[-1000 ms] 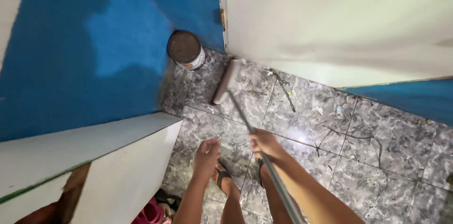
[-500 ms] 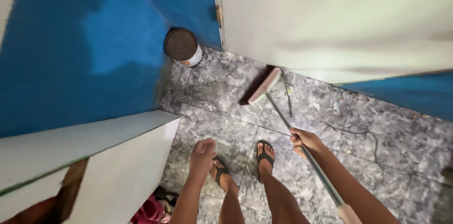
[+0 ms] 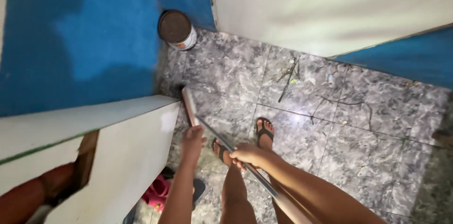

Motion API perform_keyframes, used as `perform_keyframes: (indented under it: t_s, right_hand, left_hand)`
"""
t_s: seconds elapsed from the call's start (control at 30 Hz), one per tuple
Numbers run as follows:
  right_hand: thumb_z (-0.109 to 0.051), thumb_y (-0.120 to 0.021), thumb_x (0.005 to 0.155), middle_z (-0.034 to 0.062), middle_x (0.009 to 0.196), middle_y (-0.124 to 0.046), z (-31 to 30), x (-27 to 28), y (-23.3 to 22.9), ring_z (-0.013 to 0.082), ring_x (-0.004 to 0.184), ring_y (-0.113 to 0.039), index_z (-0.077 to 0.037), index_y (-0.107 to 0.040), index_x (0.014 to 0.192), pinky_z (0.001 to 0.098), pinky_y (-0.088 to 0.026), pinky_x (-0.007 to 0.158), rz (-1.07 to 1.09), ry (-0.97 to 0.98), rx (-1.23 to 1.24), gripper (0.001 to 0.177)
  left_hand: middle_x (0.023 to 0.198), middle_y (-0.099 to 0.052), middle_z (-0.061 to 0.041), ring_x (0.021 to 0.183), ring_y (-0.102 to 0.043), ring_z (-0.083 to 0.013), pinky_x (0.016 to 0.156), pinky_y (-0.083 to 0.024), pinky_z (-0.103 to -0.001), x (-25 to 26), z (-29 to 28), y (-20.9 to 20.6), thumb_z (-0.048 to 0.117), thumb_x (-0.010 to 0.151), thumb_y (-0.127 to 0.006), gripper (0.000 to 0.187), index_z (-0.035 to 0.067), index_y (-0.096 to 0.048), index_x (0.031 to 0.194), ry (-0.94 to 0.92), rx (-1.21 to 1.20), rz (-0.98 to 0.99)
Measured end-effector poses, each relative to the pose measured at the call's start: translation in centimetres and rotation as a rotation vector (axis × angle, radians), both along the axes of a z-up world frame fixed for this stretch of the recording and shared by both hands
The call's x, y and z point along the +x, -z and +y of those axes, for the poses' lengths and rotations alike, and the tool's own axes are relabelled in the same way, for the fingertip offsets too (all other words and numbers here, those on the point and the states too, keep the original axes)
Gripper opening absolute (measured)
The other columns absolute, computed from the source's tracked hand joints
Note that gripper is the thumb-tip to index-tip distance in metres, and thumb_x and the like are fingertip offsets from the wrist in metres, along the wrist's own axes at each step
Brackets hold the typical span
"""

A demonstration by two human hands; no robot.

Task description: Sweep the floor and organize shoes.

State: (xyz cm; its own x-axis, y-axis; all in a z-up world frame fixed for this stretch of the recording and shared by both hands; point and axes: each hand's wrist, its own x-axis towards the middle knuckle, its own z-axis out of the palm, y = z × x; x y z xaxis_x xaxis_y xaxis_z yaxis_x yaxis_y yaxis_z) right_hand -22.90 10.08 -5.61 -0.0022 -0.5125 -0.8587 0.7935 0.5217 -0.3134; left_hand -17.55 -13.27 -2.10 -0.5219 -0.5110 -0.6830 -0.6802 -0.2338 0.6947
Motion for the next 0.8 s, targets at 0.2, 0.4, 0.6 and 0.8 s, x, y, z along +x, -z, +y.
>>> perform_keyframes:
  t_s: [0.2, 0.4, 0.6, 0.8]
  right_hand:
    - [-0.026, -0.073, 0.089, 0.0046, 0.080, -0.074, 1.8, -3.5, -3.4, 0.0128, 0.054, -0.064, -0.019, -0.069, 0.117, 0.0328, -0.055, 0.047, 0.255, -0.076, 0.239, 0.029]
    - [-0.024, -0.064, 0.099, 0.0010, 0.057, -0.049, 19.5, -9.8, 0.6, 0.0116, 0.040, -0.035, -0.005, -0.062, 0.091, 0.0308, -0.030, 0.036, 0.021, 0.168, 0.332, 0.021]
    - [-0.019, -0.069, 0.091, 0.0088, 0.067, -0.070, 19.2, -6.0, -3.1, 0.0165, 0.049, -0.062, -0.002, -0.075, 0.119, 0.0324, -0.050, 0.039, 0.686, -0.098, 0.511, 0.032]
    - [-0.025, -0.071, 0.093, 0.0011, 0.065, -0.060, 8.1, -0.7, -15.4, 0.0096, 0.048, -0.052, -0.015, -0.072, 0.127, 0.0285, -0.049, 0.043, 0.244, 0.077, 0.344, 0.036]
  left_hand:
    - [0.104, -0.074, -0.001, 0.078, -0.070, -0.0141, 0.059, -0.051, -0.031, 1.8, -1.6, -1.1, 0.031, 0.095, -0.067, 0.029, 0.012, -0.067, 0.117, -0.015, 0.002, -0.035]
    - [0.106, -0.074, 0.001, 0.079, -0.070, -0.0141, 0.061, -0.052, -0.029, 1.0, -1.1, -5.2, 0.032, 0.093, -0.068, 0.032, 0.013, -0.068, 0.118, 0.042, -0.031, -0.033]
    - [0.102, -0.075, -0.004, 0.077, -0.073, -0.0162, 0.060, -0.051, -0.031, 1.2, -0.2, -4.7, 0.032, 0.093, -0.068, 0.032, 0.010, -0.070, 0.117, 0.110, -0.037, -0.007]
    - [0.108, -0.074, 0.002, 0.079, -0.071, -0.0138, 0.061, -0.051, -0.030, 0.8, 1.1, -5.7, 0.035, 0.093, -0.068, 0.036, 0.013, -0.066, 0.121, 0.115, 0.044, 0.010]
